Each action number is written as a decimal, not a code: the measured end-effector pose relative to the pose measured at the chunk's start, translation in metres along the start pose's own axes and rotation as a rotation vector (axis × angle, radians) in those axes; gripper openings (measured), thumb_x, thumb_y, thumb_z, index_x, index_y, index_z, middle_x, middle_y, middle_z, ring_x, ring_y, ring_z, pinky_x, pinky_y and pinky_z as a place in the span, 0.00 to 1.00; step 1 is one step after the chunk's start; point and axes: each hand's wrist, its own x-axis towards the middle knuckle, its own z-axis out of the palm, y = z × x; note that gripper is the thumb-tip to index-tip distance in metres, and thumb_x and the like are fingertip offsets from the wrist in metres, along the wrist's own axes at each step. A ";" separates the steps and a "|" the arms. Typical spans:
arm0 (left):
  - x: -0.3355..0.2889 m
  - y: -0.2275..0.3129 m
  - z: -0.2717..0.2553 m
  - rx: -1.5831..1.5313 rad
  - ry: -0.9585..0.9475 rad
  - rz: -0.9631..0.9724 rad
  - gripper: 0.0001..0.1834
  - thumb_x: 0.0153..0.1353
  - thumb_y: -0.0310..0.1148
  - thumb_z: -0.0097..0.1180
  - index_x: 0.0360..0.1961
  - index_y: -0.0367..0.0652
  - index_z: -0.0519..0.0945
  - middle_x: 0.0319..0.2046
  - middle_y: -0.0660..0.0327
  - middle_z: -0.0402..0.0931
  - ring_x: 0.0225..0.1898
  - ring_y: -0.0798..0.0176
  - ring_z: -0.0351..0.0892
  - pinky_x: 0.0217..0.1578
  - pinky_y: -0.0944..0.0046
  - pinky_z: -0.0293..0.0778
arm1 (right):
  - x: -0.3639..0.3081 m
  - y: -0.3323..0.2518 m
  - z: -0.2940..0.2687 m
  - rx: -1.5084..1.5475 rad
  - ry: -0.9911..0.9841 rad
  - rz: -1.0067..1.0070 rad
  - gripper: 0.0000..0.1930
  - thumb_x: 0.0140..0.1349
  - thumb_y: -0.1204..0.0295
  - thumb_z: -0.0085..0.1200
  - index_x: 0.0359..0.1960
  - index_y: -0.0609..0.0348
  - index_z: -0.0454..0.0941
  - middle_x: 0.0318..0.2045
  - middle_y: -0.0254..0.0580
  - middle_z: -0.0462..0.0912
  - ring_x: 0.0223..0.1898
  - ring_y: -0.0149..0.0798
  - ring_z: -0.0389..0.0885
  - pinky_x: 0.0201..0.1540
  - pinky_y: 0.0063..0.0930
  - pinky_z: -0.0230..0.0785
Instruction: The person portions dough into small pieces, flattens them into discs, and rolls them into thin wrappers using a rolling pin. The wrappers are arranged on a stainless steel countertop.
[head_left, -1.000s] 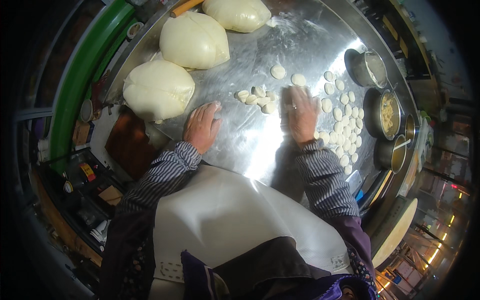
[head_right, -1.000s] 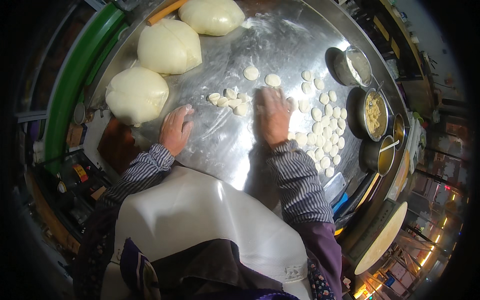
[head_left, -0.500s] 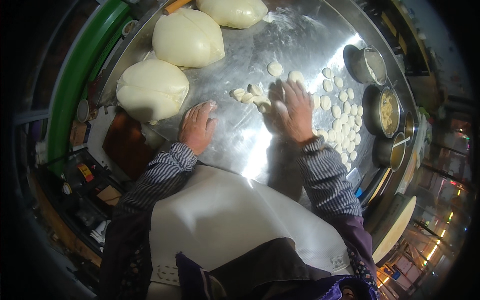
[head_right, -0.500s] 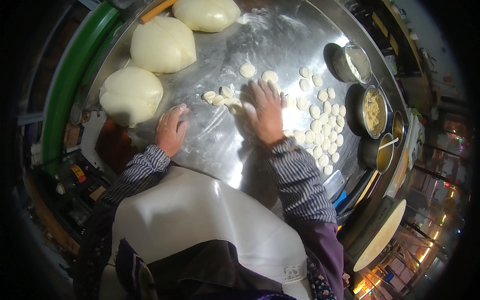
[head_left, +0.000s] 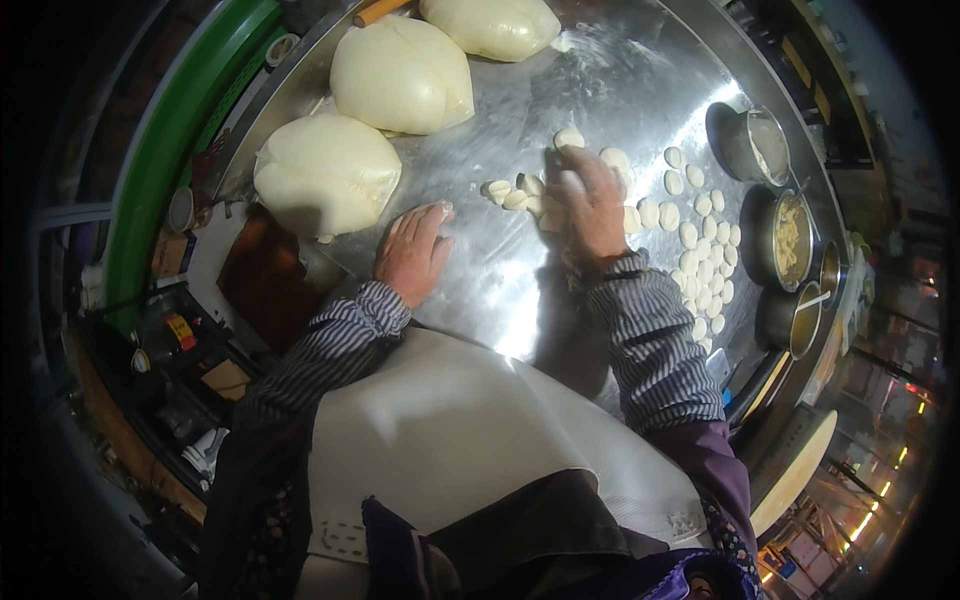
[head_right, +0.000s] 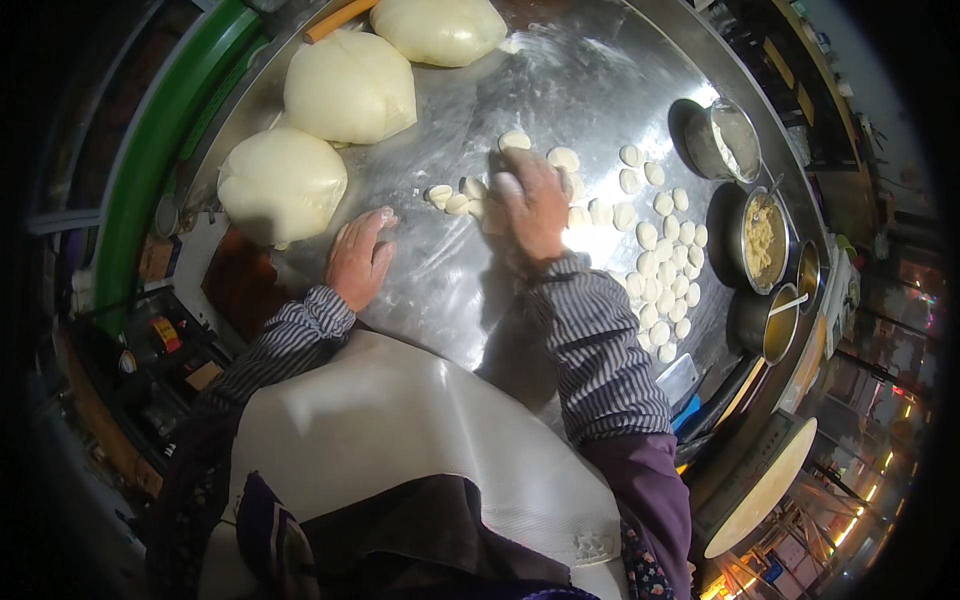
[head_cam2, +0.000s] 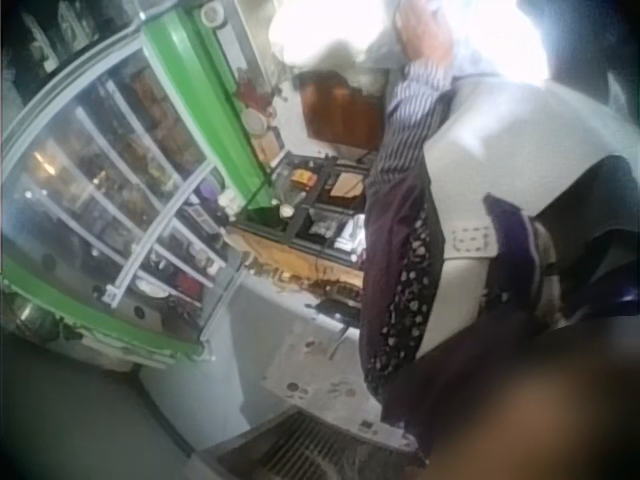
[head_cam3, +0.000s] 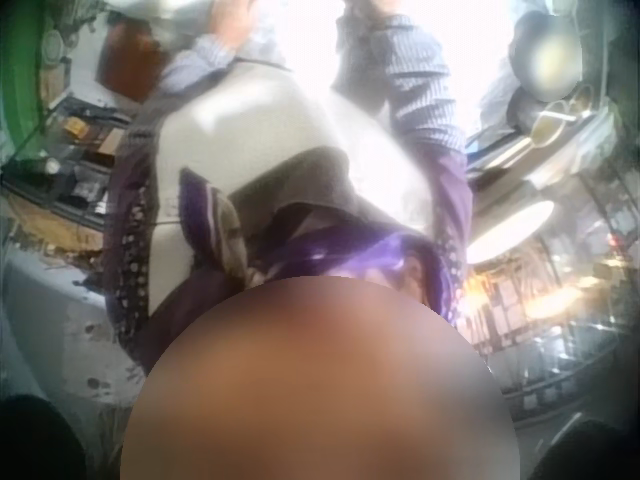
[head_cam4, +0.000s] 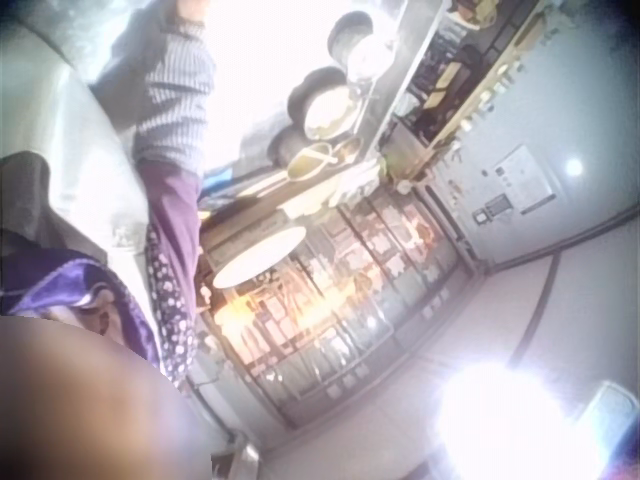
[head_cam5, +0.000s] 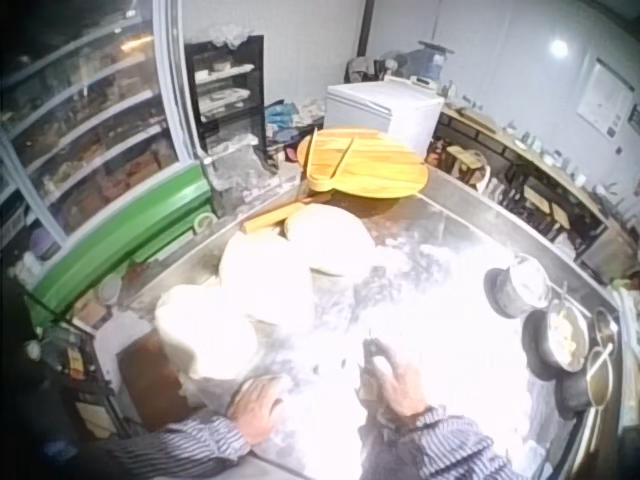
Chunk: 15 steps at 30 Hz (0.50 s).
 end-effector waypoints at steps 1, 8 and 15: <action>0.000 0.000 0.000 -0.006 -0.002 0.000 0.23 0.58 0.30 0.57 0.55 0.39 0.69 0.53 0.53 0.74 0.58 0.50 0.70 0.59 0.53 0.63 | 0.003 -0.005 0.004 0.024 -0.078 0.022 0.20 0.62 0.62 0.52 0.55 0.51 0.75 0.50 0.44 0.77 0.54 0.49 0.71 0.57 0.47 0.56; 0.000 -0.001 0.002 0.000 0.019 0.011 0.23 0.58 0.30 0.57 0.55 0.39 0.69 0.53 0.52 0.74 0.57 0.50 0.70 0.59 0.53 0.63 | 0.017 -0.013 0.014 0.011 -0.038 0.095 0.10 0.56 0.71 0.60 0.40 0.55 0.81 0.37 0.46 0.78 0.41 0.50 0.77 0.45 0.37 0.70; 0.000 0.000 0.001 -0.006 0.033 0.025 0.22 0.57 0.29 0.58 0.54 0.39 0.70 0.53 0.53 0.74 0.57 0.50 0.70 0.58 0.53 0.64 | 0.057 -0.009 0.002 -0.180 0.099 -0.005 0.22 0.65 0.58 0.52 0.58 0.53 0.72 0.59 0.51 0.71 0.63 0.52 0.65 0.64 0.49 0.56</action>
